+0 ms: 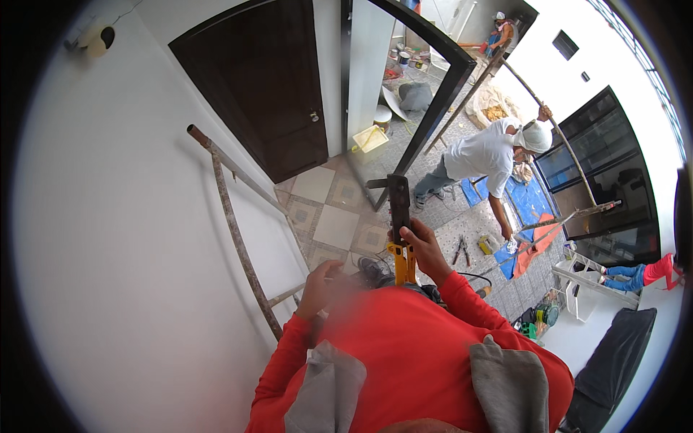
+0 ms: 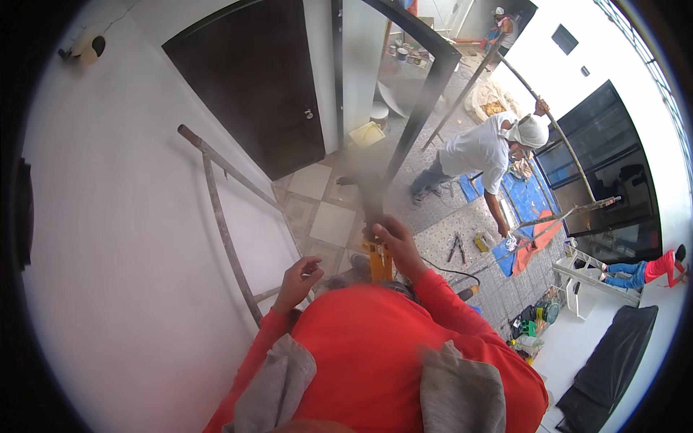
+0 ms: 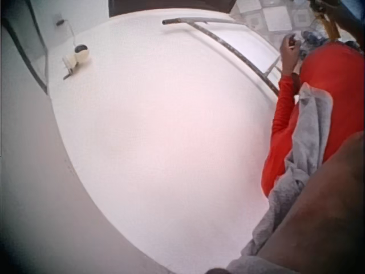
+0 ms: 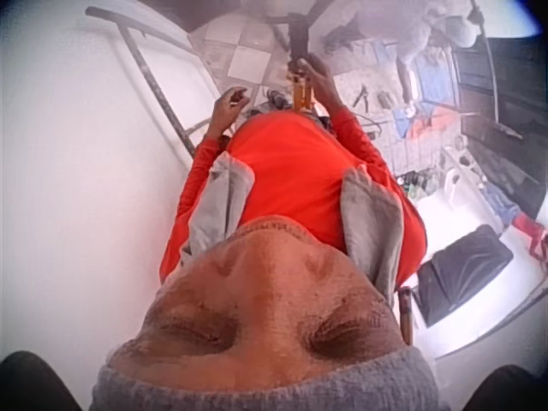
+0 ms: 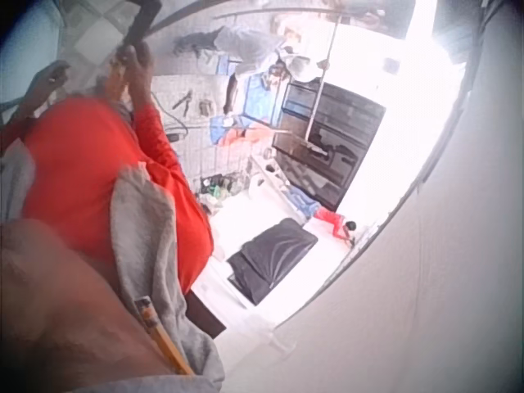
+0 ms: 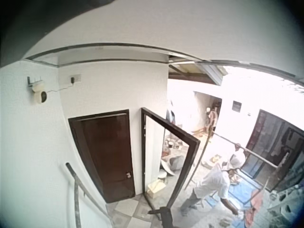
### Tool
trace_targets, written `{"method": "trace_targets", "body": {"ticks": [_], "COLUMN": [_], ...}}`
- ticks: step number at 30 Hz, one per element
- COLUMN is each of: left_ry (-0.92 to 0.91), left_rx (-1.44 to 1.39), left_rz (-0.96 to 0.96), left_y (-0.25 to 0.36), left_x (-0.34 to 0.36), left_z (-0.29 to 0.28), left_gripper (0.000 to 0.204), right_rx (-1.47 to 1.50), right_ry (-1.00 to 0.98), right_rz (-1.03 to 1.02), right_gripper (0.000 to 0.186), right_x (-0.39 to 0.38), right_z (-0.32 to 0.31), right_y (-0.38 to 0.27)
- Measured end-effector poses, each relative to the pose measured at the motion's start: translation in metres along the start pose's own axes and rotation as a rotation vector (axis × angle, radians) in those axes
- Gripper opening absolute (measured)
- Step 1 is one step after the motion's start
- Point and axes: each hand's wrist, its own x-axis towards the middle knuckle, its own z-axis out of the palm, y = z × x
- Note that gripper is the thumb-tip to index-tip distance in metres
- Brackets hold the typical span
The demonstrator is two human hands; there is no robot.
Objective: The person uses a power drill to make holes in a white wall and then uses a caulking gun to apply sealant into the holes. The person stands on a ladder and works near a security camera mounted on the wall.
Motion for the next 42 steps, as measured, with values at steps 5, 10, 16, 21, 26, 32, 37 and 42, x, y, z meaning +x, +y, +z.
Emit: {"method": "trace_targets", "body": {"ticks": [5, 10, 16, 21, 26, 32, 37, 42], "left_ry": [0.096, 0.138, 0.636, 0.955, 0.895, 0.903, 0.903, 0.906], "left_rx": [-0.177, -0.319, 0.563, 0.643, 0.388, 0.413, 0.47, 0.458], "left_rz": [0.085, 0.195, 0.165, -0.219, -0.433, -0.617, -0.722, -0.747], "left_y": [0.032, 0.041, -0.059, -0.149, -0.171, -0.156, -0.145, -0.141], "left_x": [0.015, 0.029, 0.022, 0.015, 0.034, 0.053, 0.057, 0.058], "left_z": [0.017, 0.004, -0.11, -0.17, -0.184, -0.195, -0.194, -0.195], "left_gripper": [0.066, 0.075, 0.07, 0.079, 0.078, 0.056, 0.045, 0.043], "right_rx": [-0.267, -0.829, -0.937, -0.586, 0.0, 0.215, 0.276, -0.005], "right_ry": [-0.084, -0.132, -0.153, -0.164, -0.231, -0.541, -0.62, -0.439], "right_rz": [-0.02, -0.554, -0.65, -0.161, 0.037, -0.229, -0.267, -0.598], "right_gripper": [0.028, 0.028, 0.028, 0.01, 0.01, 0.025, 0.029, 0.029], "right_x": [0.017, 0.033, 0.062, 0.102, 0.176, 0.307, 0.41, 0.484], "right_z": [0.042, 0.083, 0.098, 0.11, 0.165, 0.29, 0.401, 0.488], "right_y": [0.001, -0.015, -0.038, -0.039, -0.042, -0.08, -0.093, -0.075]}}
